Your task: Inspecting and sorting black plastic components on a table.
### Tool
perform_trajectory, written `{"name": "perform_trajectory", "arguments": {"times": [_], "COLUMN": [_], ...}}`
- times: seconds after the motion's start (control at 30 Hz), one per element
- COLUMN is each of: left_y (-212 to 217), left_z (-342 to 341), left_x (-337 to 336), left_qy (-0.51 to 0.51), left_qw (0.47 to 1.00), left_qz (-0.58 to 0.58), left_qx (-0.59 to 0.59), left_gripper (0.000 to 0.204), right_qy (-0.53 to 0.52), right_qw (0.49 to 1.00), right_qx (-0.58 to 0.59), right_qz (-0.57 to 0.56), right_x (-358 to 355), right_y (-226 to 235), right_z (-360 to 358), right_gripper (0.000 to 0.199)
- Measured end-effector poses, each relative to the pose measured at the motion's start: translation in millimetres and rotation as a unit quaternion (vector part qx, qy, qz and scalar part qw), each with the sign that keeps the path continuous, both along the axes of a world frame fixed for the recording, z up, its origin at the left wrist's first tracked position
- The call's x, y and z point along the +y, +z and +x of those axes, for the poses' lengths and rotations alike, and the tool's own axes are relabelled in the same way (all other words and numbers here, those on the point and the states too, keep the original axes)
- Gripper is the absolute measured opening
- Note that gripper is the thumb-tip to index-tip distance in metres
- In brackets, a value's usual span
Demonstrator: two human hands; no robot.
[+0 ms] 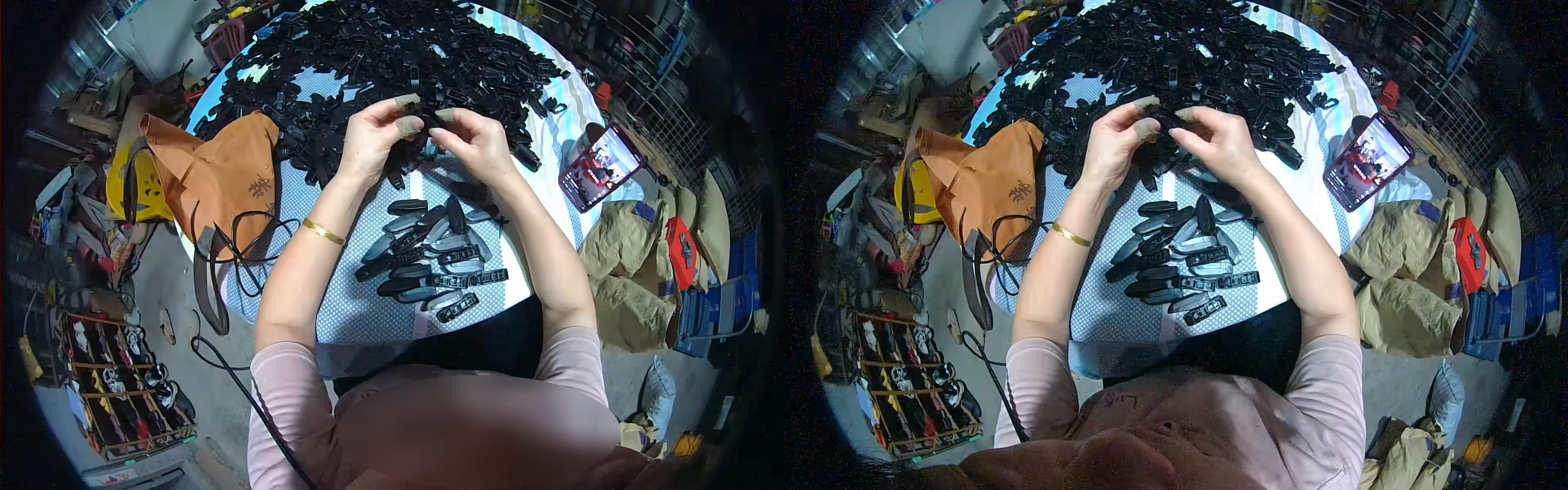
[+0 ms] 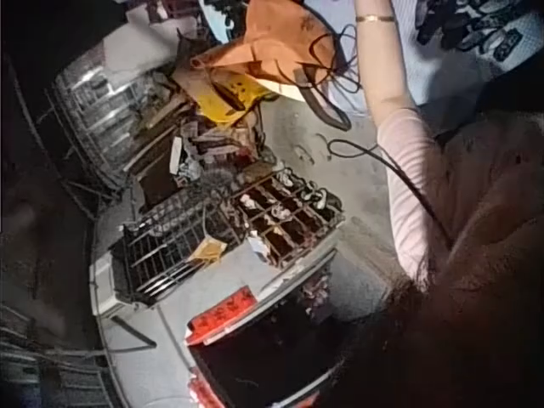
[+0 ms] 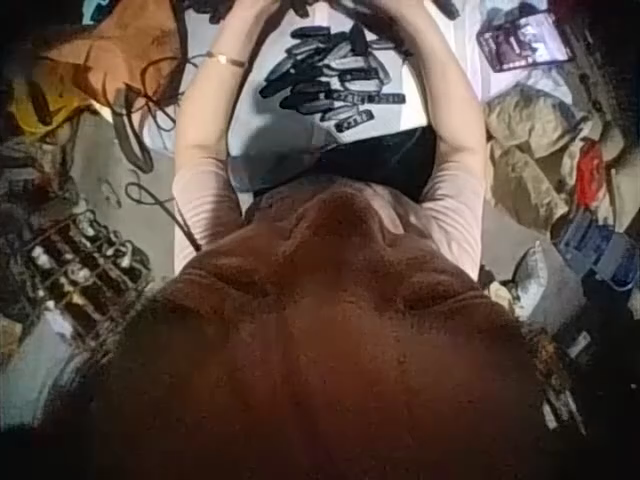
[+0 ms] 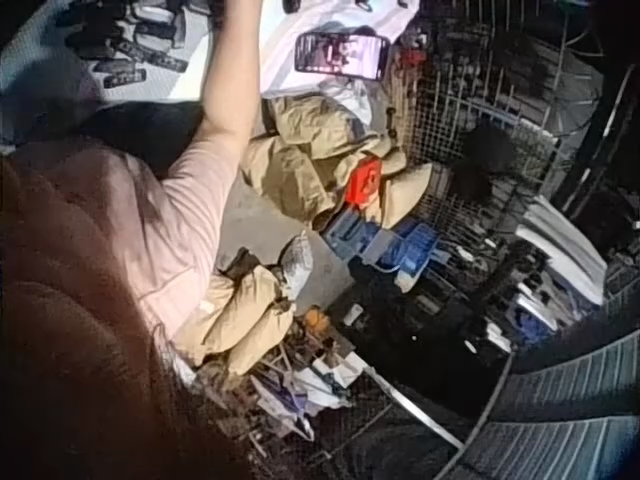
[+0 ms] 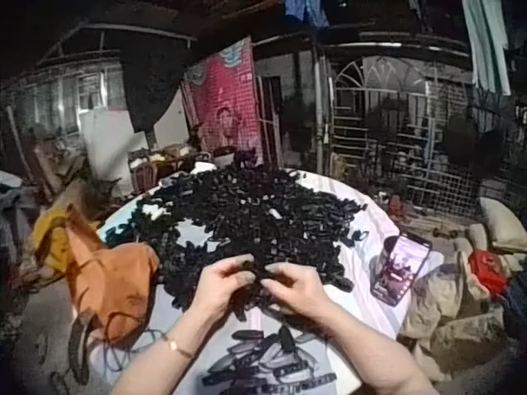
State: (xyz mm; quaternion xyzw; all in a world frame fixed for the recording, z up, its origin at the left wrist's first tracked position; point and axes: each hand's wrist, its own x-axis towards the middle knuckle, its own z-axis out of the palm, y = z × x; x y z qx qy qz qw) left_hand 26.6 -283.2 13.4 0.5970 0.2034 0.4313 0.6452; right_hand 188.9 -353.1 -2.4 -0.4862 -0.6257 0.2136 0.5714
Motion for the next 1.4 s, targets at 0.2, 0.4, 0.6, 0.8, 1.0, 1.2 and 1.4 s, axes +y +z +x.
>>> {"name": "perform_trajectory", "arguments": {"times": [0.2, 0.4, 0.6, 0.8, 1.0, 1.2, 1.4], "left_y": [5.1, 3.9, 12.2, 13.9, 13.1, 27.3, 11.5], "left_z": [-2.6, 8.1, -0.6, -3.7, 0.1, -11.1, -1.6], "left_x": [-4.6, -15.0, -10.4, -11.3, -15.5, -11.8, -21.0], "left_qy": [0.018, 0.065, -0.051, -0.091, -0.061, -0.105, -0.250], "left_qw": [0.994, 0.992, 0.984, 0.994, 0.994, 0.947, 0.842], "left_qz": [0.087, 0.106, 0.136, 0.052, 0.094, 0.174, 0.302], "left_qx": [0.066, 0.034, 0.103, 0.033, 0.016, 0.248, 0.370], "left_gripper": [0.038, 0.035, 0.033, 0.026, 0.021, 0.029, 0.027], "right_qy": [-0.098, -0.155, 0.094, 0.013, -0.088, -0.001, -0.189], "right_qw": [0.967, 0.941, 0.981, 0.997, 0.986, 0.978, 0.926], "right_qx": [-0.203, -0.256, 0.032, -0.065, -0.129, -0.176, -0.291], "right_qz": [0.115, 0.160, -0.166, -0.051, 0.051, -0.107, -0.147], "right_x": [-6.7, -9.1, -5.3, -9.4, -13.0, -13.3, -3.4], "right_y": [4.8, 4.5, 4.7, 2.0, -0.5, 13.7, 4.4], "right_z": [-5.0, -16.5, -4.7, -12.6, -22.7, 36.3, 65.8], "right_gripper": [0.027, 0.026, 0.024, 0.017, 0.020, 0.027, 0.022]}}
